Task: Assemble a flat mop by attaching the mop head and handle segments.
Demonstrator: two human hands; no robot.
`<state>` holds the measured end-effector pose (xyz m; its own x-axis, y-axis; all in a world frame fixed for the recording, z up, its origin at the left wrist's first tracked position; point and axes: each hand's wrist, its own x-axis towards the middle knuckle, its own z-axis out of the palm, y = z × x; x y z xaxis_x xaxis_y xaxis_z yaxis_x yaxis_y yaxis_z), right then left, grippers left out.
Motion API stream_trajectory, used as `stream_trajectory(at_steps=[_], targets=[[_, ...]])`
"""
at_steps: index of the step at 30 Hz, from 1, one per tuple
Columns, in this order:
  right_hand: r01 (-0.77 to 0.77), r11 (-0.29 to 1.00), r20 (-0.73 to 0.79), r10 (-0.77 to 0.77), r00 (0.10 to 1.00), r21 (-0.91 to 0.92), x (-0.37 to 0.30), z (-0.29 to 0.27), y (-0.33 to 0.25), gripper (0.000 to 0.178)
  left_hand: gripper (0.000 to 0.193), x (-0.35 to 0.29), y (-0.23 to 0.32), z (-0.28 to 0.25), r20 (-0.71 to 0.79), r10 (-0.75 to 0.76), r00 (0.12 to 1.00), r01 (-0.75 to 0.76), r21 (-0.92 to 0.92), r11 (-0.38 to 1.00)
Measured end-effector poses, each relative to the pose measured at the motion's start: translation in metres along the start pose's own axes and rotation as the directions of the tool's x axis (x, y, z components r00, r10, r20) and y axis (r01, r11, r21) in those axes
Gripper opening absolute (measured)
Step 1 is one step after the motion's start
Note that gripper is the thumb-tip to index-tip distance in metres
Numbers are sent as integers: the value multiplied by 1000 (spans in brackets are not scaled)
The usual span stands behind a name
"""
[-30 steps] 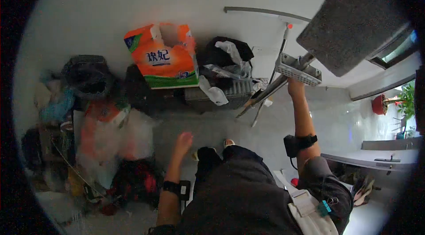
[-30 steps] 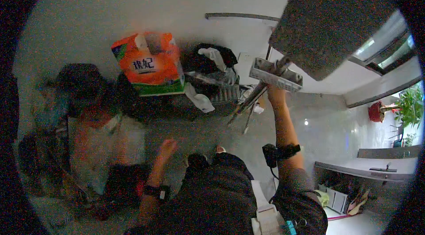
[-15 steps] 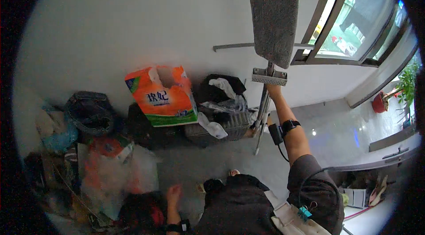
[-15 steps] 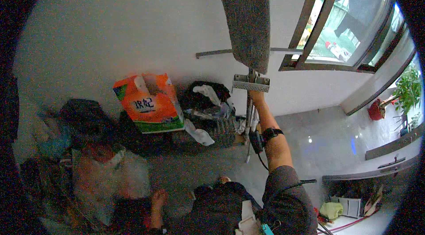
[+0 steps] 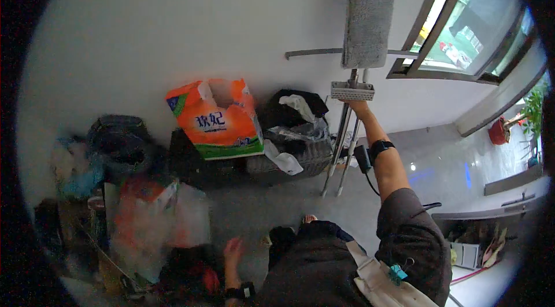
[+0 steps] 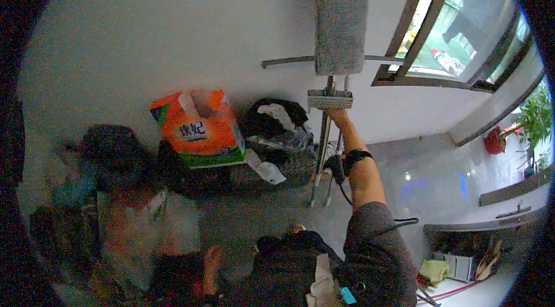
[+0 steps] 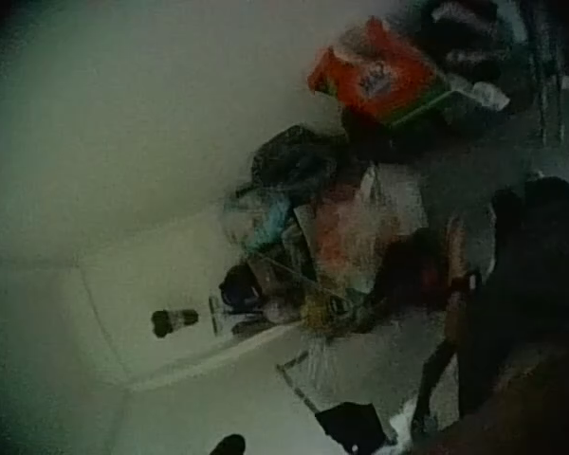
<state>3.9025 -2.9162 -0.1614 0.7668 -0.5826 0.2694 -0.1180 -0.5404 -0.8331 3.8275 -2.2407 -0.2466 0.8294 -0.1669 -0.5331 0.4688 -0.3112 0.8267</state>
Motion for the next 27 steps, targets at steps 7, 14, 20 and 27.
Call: stream_trajectory(at_steps=[7, 14, 20, 27], targets=[[124, 987, 245, -95, 965, -102, -51, -4, 74, 40, 31, 2, 16, 21, 35, -96, 995, 86, 225, 971], [-330, 943, 546, 253, 799, 47, -153, 34, 97, 41, 29, -13, -27, 4, -66, 159, 985, -132, 302, 944], [-352, 903, 597, 428, 679, -247, -179, 47, 172, 44, 31, -41, -23, -12, -88, 58, 994, -18, 399, 917], [-300, 858, 764, 510, 395, -417, -132, 103, 152, 50, 26, -22, -220, -49, -260, 215, 941, -31, 568, 822]])
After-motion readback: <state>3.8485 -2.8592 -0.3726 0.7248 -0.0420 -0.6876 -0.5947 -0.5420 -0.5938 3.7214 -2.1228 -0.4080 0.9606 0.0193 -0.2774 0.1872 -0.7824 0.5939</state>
